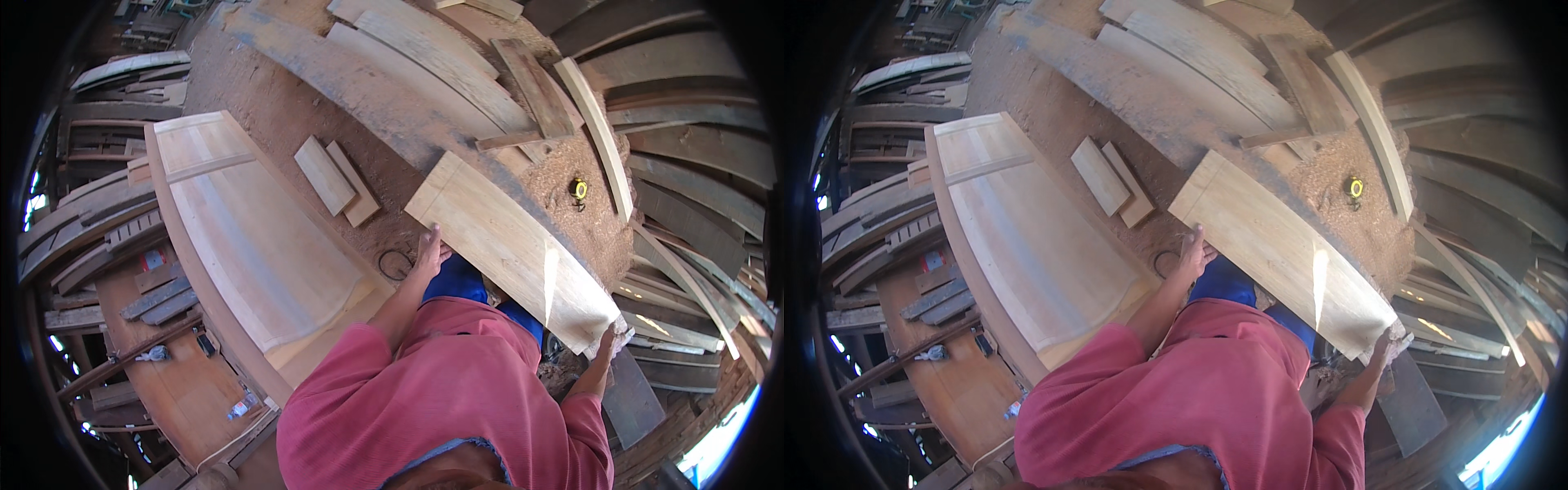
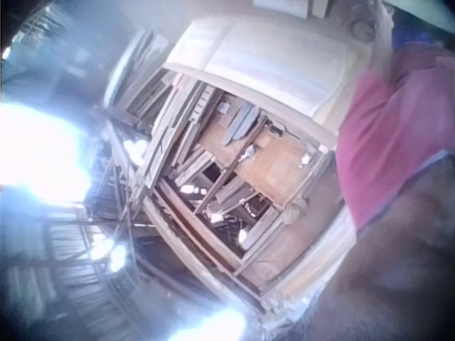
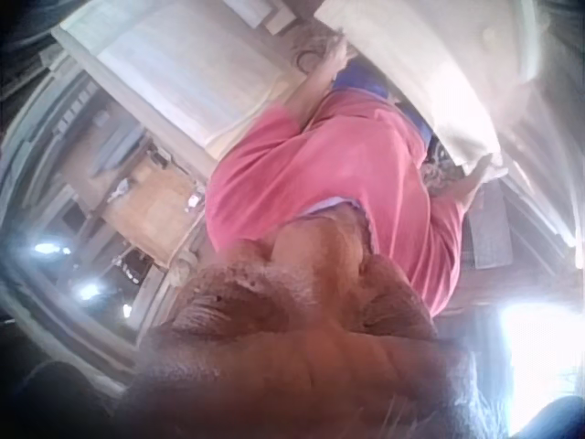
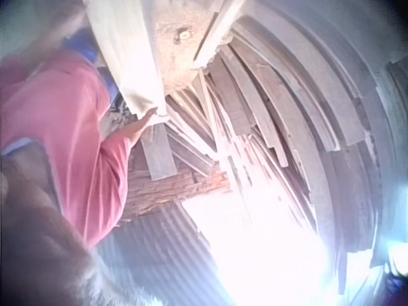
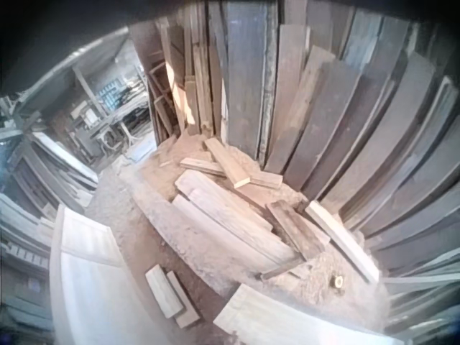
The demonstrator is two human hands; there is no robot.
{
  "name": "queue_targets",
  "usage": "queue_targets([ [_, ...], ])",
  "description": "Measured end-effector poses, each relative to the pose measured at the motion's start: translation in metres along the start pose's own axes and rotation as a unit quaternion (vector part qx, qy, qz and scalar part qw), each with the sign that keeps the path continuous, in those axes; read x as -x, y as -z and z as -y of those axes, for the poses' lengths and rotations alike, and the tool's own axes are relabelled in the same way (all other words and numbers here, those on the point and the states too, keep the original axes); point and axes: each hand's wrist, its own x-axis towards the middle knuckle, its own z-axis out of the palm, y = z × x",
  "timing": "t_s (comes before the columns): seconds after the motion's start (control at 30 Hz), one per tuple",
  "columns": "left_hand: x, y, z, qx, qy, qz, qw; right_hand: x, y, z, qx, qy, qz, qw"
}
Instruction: The person measures and cuts wooden planks using a circular saw in a cluttered workshop. They repeatedly measure the wood with a tape measure, position it on a workbench, and cut it to size.
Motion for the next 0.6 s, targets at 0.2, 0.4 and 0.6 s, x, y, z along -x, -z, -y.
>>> queue_targets([
  [0.2, 0.001, -0.064, 0.082, 0.006, 0.06, 0.064, 0.996, -0.003, -0.015, -0.106, 0.082, 0.223, 0.052, 0.97],
  [0.4, 0.017, -0.094, 0.12, 0.127, -0.011, 0.062, 0.99, 0.003, 0.007, 0.031, -0.087, -0.022, 0.253, 0.963],
  [0.6, 0.032, -0.073, 0.092, 0.164, -0.062, 0.138, 0.975, 0.007, -0.01, -0.022, -0.277, -0.167, 0.337, 0.884],
])
